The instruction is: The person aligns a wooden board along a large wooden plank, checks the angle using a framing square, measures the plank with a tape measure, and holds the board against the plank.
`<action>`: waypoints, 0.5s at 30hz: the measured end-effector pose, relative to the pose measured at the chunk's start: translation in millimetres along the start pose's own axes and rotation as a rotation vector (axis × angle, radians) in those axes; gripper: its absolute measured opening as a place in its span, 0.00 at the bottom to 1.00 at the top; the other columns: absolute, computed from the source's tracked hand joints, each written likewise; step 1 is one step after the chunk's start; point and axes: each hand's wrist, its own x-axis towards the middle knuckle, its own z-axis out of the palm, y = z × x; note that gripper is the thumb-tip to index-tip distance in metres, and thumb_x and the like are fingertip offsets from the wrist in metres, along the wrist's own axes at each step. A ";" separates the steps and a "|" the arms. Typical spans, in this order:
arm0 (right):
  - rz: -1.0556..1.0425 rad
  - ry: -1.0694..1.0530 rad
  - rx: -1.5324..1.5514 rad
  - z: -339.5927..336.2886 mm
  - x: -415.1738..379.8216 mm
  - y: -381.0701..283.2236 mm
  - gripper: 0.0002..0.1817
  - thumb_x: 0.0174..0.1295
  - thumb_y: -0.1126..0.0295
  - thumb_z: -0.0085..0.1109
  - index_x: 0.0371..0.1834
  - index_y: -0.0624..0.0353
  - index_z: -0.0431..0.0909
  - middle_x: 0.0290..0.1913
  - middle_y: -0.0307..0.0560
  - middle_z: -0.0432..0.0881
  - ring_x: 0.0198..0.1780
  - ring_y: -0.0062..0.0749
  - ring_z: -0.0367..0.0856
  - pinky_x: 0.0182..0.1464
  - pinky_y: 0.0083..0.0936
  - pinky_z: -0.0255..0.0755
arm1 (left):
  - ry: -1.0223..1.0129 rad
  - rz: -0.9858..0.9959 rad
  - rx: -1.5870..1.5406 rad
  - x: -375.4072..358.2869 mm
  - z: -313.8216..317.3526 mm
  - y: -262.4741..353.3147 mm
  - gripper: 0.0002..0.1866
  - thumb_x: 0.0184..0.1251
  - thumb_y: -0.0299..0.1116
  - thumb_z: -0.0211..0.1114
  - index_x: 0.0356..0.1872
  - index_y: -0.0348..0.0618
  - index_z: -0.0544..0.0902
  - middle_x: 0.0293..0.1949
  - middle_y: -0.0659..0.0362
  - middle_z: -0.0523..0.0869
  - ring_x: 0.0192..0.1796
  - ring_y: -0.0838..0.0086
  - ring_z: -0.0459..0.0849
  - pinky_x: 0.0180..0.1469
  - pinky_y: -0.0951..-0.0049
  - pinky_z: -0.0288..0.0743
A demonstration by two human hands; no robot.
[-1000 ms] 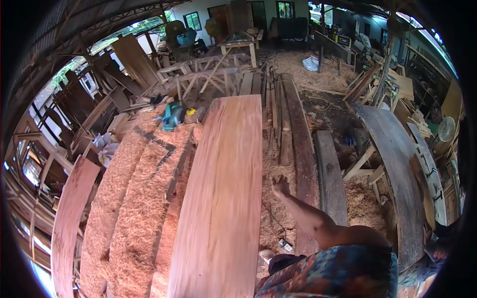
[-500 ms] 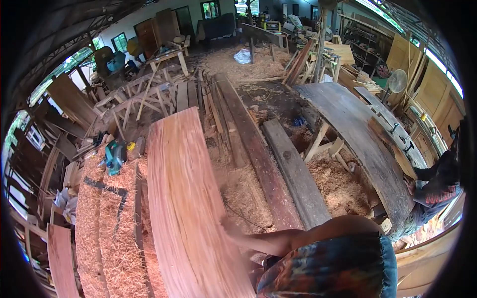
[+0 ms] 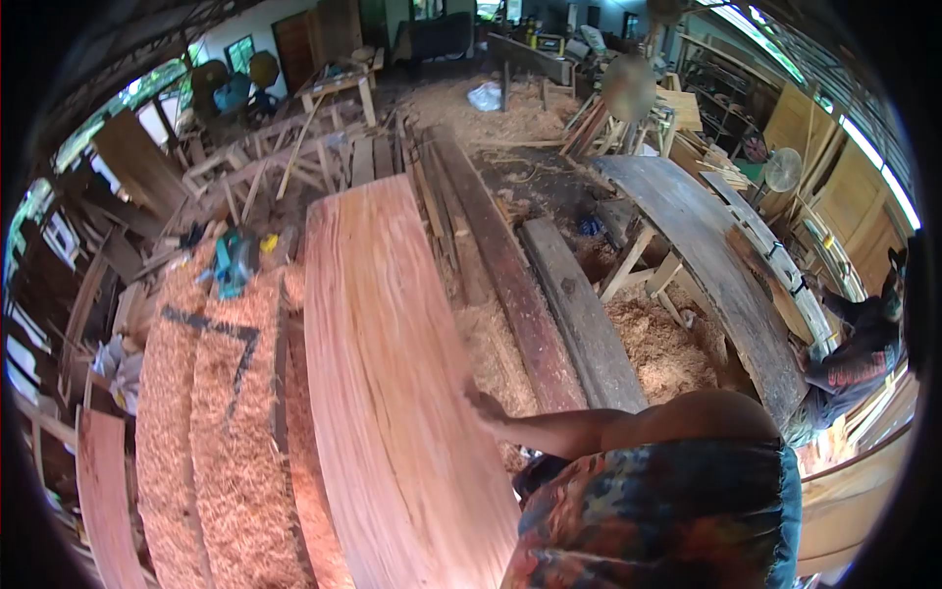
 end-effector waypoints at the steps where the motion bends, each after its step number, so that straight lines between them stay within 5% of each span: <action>1: -0.005 -0.004 -0.002 2.8 -2.2 -0.7 0.28 0.75 0.47 0.36 0.66 0.57 0.67 0.59 0.62 0.79 0.59 0.54 0.79 0.61 0.47 0.70 | 0.003 0.039 -0.002 4.9 0.1 10.9 0.50 0.67 0.74 0.37 0.80 0.47 0.48 0.78 0.43 0.52 0.79 0.40 0.49 0.75 0.33 0.42; 9: -0.114 0.101 0.047 -47.2 -42.9 16.5 0.26 0.74 0.47 0.40 0.60 0.58 0.71 0.54 0.61 0.80 0.54 0.53 0.80 0.58 0.47 0.73 | -0.012 0.623 0.030 75.8 26.5 165.5 0.48 0.68 0.71 0.38 0.80 0.47 0.50 0.78 0.43 0.54 0.78 0.41 0.51 0.74 0.35 0.45; 15: 0.010 0.144 0.002 -115.7 -92.3 73.5 0.25 0.73 0.47 0.44 0.55 0.58 0.75 0.51 0.60 0.82 0.50 0.52 0.82 0.55 0.47 0.74 | -0.087 0.983 0.093 96.8 61.5 306.9 0.46 0.70 0.69 0.39 0.80 0.47 0.51 0.77 0.44 0.56 0.77 0.42 0.53 0.74 0.36 0.46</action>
